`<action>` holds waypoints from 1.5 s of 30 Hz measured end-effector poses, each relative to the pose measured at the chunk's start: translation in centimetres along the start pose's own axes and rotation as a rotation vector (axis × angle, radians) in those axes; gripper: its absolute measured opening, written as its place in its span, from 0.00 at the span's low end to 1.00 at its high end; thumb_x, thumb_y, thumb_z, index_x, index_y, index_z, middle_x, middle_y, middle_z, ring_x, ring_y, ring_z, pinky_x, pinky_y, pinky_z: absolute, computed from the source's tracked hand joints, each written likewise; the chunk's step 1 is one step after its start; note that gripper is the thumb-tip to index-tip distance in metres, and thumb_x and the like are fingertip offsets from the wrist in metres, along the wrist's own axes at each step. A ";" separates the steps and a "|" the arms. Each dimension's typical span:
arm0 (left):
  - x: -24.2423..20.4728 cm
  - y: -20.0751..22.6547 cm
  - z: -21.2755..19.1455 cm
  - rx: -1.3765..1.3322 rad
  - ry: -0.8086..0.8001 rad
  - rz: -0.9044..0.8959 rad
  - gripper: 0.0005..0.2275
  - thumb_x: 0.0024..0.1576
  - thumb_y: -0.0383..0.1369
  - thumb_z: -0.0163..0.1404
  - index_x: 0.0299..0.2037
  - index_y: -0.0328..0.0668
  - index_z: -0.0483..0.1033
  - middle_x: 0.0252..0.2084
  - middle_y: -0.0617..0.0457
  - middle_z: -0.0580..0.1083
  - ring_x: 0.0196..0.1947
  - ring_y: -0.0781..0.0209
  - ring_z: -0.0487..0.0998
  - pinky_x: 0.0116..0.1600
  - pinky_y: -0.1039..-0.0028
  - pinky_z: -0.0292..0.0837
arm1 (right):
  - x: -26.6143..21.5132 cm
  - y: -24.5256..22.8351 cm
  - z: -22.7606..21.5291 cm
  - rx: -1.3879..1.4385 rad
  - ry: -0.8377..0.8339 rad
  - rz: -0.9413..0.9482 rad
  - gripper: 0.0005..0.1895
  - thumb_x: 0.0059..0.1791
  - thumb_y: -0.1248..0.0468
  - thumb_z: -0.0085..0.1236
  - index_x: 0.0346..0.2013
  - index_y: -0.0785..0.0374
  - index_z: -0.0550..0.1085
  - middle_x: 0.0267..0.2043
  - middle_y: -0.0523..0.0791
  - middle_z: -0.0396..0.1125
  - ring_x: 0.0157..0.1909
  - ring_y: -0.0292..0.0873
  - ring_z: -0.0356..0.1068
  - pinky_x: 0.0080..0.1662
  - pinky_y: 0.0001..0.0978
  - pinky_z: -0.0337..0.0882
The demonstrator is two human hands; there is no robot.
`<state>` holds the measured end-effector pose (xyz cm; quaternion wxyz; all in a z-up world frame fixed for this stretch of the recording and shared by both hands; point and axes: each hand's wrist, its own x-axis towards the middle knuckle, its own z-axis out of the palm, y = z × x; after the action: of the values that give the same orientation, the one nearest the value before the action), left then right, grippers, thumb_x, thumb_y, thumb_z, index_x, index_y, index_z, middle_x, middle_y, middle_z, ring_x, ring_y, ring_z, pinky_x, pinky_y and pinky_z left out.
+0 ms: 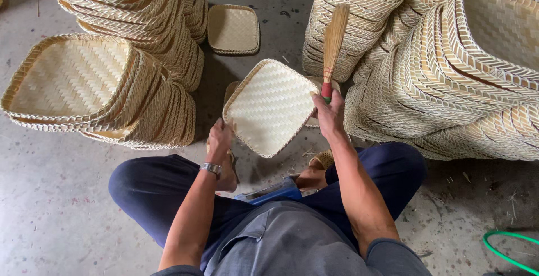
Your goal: The person brushes the interior and exterior of woven baskets using a small whisk broom, handling each basket one at a time from several stacks on the floor.
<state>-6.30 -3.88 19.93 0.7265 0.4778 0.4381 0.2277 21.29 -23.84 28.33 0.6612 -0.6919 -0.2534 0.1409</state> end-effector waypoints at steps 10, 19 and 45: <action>-10.2 5.3 10.9 1.216 -0.278 0.997 0.34 0.54 0.46 0.56 0.65 0.28 0.61 0.55 0.30 0.72 0.56 0.39 0.72 0.60 0.53 0.70 | -2.0 -5.2 3.0 -0.116 0.065 0.017 0.13 0.52 0.58 0.61 0.43 0.61 0.68 0.28 0.37 0.60 0.27 0.31 0.59 0.28 0.27 0.63; -6.0 11.3 1.2 0.274 -0.059 0.648 0.10 0.65 0.26 0.50 0.54 0.37 0.79 0.37 0.49 0.78 0.30 0.62 0.72 0.33 0.73 0.68 | 1.1 -10.1 -4.6 0.011 -0.219 0.018 0.26 0.53 0.49 0.57 0.57 0.63 0.71 0.32 0.39 0.66 0.26 0.32 0.62 0.25 0.28 0.65; -0.6 8.6 -0.1 -0.571 0.065 0.299 0.10 0.65 0.36 0.52 0.43 0.38 0.82 0.36 0.57 0.79 0.34 0.72 0.76 0.38 0.81 0.73 | 4.6 -11.0 -4.9 -0.539 -0.560 0.162 0.26 0.51 0.55 0.58 0.64 0.55 0.72 0.29 0.42 0.73 0.18 0.31 0.61 0.23 0.21 0.66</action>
<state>-5.93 -0.47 27.81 0.7754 0.3064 0.3043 0.4608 25.88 -25.56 40.27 0.3480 -0.7933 -0.3964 0.3040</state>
